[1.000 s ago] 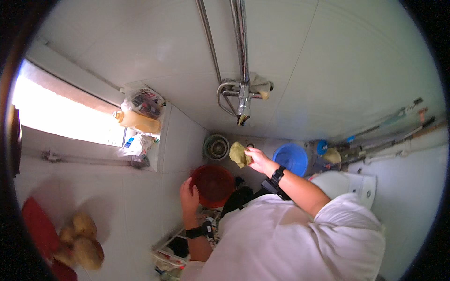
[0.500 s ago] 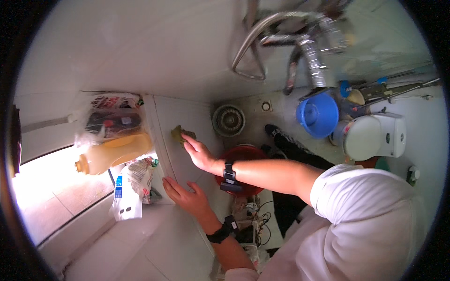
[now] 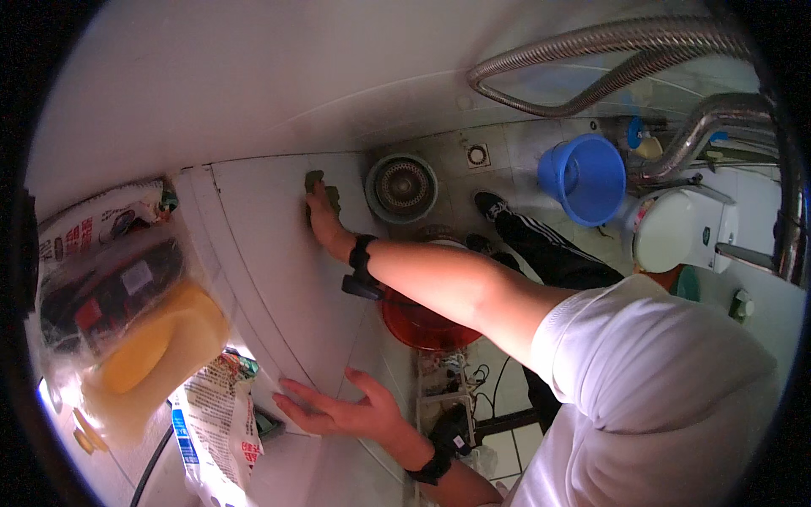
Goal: The person cleans a bathroom by wiping a door frame, wall tiles, and around a sink using a cloth.
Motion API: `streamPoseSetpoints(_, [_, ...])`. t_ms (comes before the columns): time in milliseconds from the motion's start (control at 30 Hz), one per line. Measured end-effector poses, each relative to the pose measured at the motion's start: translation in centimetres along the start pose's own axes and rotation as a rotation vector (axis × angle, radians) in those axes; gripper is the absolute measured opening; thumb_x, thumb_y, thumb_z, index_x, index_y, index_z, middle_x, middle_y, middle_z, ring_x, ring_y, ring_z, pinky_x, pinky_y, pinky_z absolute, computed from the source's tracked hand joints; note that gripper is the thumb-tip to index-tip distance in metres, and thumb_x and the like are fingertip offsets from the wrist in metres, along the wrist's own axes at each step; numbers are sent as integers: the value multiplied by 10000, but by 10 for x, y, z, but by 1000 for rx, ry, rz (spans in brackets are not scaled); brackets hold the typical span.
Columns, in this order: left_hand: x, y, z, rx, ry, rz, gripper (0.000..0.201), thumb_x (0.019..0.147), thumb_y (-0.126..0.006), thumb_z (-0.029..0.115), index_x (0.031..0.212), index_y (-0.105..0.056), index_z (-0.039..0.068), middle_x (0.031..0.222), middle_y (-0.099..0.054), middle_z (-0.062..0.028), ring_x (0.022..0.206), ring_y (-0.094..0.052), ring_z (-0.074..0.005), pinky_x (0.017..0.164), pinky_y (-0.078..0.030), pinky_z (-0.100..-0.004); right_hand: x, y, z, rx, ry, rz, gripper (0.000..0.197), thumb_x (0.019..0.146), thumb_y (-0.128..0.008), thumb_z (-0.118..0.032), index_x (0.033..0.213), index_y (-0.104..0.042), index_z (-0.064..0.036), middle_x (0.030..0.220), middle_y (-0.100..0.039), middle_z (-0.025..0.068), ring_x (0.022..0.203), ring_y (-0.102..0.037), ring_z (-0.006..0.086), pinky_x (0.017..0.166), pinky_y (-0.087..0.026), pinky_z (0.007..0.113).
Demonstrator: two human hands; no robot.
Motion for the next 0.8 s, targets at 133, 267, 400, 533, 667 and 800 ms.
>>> streamPoseSetpoints(133, [-2, -4, -10, -15, 40, 12, 680, 883, -591, 288, 1489, -436, 20, 1512, -317, -255, 1424, -293, -414, 1126, -294, -543, -109, -78, -54, -420, 543, -284, 730, 1053, -288, -450, 1594, -59, -17, 1676, 54, 164, 1549, 21, 289, 1236, -52, 407])
streamPoseSetpoints(267, [-1, -2, -6, -104, 70, 33, 517, 871, -567, 240, 1330, -582, 1, 1530, -277, -250, 1421, -294, -417, 1126, -293, -551, -137, -118, -115, -413, 604, -315, 721, 1062, -274, -405, 1580, -11, 20, 1662, 58, 214, 1545, 32, 326, 1236, -30, 416])
streamPoseSetpoints(400, [3, -3, -2, -205, 110, 88, 471, 798, -523, 137, 1222, -639, -30, 1502, -300, -245, 1410, -302, -410, 1121, -299, -544, -79, -108, -113, -437, 654, -163, 735, 1057, -290, -389, 1565, -8, 62, 1660, 31, 230, 1546, 22, 326, 1236, -33, 395])
streamPoseSetpoints(533, [1, -8, -3, -316, 140, 59, 487, 729, -499, 95, 1172, -634, -58, 1516, -260, -250, 1434, -234, -393, 1138, -244, -562, -8, -50, -71, -275, 162, 41, 757, 1050, -219, -496, 1586, -33, 6, 1667, -63, 184, 1545, -46, 275, 1231, -81, 340])
streamPoseSetpoints(667, [-1, -9, 1, -231, 87, 30, 479, 748, -485, 95, 1174, -632, -66, 1498, -300, -246, 1413, -301, -389, 1116, -310, -539, -2, -22, -54, -97, -53, -12, 720, 1049, -211, -463, 1596, -38, -28, 1670, -89, 153, 1541, -72, 251, 1227, -102, 338])
streamPoseSetpoints(800, [-7, -3, -17, -269, 110, 68, 483, 745, -490, 106, 1181, -639, -40, 1512, -302, -241, 1410, -309, -391, 1138, -289, -538, -101, -106, -106, -481, 557, -368, 719, 1041, -301, -348, 1576, -8, 32, 1669, 33, 192, 1547, 34, 282, 1239, -36, 365])
Point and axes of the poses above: each hand's wrist, its own x-axis towards the middle knuckle, its own y-axis out of the back of the hand, z = x × y, the point moved 4 cm from there along x, towards the middle knuckle
